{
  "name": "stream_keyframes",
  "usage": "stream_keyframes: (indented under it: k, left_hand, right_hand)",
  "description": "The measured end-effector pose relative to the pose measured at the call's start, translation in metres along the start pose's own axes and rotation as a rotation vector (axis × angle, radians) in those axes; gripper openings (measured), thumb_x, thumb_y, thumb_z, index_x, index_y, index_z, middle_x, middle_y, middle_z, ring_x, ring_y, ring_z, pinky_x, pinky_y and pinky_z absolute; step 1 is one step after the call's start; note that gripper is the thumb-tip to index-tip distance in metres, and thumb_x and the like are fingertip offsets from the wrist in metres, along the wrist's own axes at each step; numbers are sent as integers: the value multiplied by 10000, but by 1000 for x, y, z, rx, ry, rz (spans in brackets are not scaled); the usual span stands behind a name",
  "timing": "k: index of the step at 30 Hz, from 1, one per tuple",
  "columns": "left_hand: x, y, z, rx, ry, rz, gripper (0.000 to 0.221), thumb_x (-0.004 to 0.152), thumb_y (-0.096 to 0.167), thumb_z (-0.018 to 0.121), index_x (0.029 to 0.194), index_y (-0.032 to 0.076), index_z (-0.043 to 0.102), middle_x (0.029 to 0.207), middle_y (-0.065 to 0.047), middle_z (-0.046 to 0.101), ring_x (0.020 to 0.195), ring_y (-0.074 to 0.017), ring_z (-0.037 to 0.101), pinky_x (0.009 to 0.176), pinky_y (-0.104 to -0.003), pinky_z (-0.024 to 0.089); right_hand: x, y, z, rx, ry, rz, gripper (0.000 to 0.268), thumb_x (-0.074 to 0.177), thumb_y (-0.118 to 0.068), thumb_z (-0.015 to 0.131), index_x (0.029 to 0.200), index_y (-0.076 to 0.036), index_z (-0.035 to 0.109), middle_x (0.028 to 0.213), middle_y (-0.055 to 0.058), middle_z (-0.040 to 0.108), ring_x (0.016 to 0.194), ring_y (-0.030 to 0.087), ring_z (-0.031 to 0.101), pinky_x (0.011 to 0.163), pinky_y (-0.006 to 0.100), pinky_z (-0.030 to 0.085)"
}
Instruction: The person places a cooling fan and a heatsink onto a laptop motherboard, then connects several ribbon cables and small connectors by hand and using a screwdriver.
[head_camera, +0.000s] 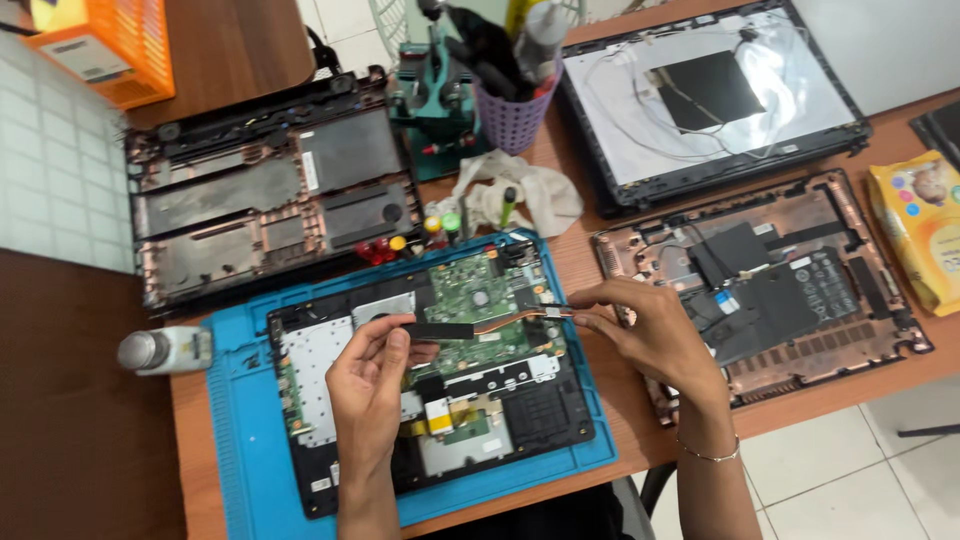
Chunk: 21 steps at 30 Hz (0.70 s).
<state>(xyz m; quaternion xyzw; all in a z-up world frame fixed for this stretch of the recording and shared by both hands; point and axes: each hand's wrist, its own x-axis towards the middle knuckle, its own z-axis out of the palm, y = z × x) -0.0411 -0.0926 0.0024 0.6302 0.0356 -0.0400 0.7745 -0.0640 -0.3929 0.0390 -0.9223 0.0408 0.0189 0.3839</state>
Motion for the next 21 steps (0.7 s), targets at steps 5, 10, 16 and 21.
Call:
stream_keyframes:
  k: [5,10,16,21]
  left_hand:
    - [-6,-2,-35,10,43,-1,244,997,146,631,1076,-74,699,822,-159,738,743,-208,753,679,-324,620]
    - [-12,-6,-63,34,108,-36,250,1000,173,635,1010,-68,704,765,-135,722,655,-181,726,594,-289,587]
    - [-9,-10,-76,116,123,-50,258,1010,196,635,979,-49,713,707,-104,702,592,-147,680,542,-257,528]
    - [6,-3,-68,244,143,75,217,988,143,664,1096,-37,717,824,-79,731,722,-115,705,658,-240,581]
  right_hand:
    - [2,-13,24,140,26,-187,209,816,-140,798,1016,-82,811,967,54,820,881,163,786,754,316,610]
    - [7,-27,44,206,37,-202,252,829,-127,791,1074,-64,788,1000,75,817,923,165,784,779,318,602]
    - [16,-39,53,218,-30,-167,358,860,-123,758,1213,-73,718,956,68,818,907,151,793,757,299,609]
    - [32,-40,52,152,-70,-243,275,877,-119,747,1140,-42,726,969,70,806,874,155,776,762,300,603]
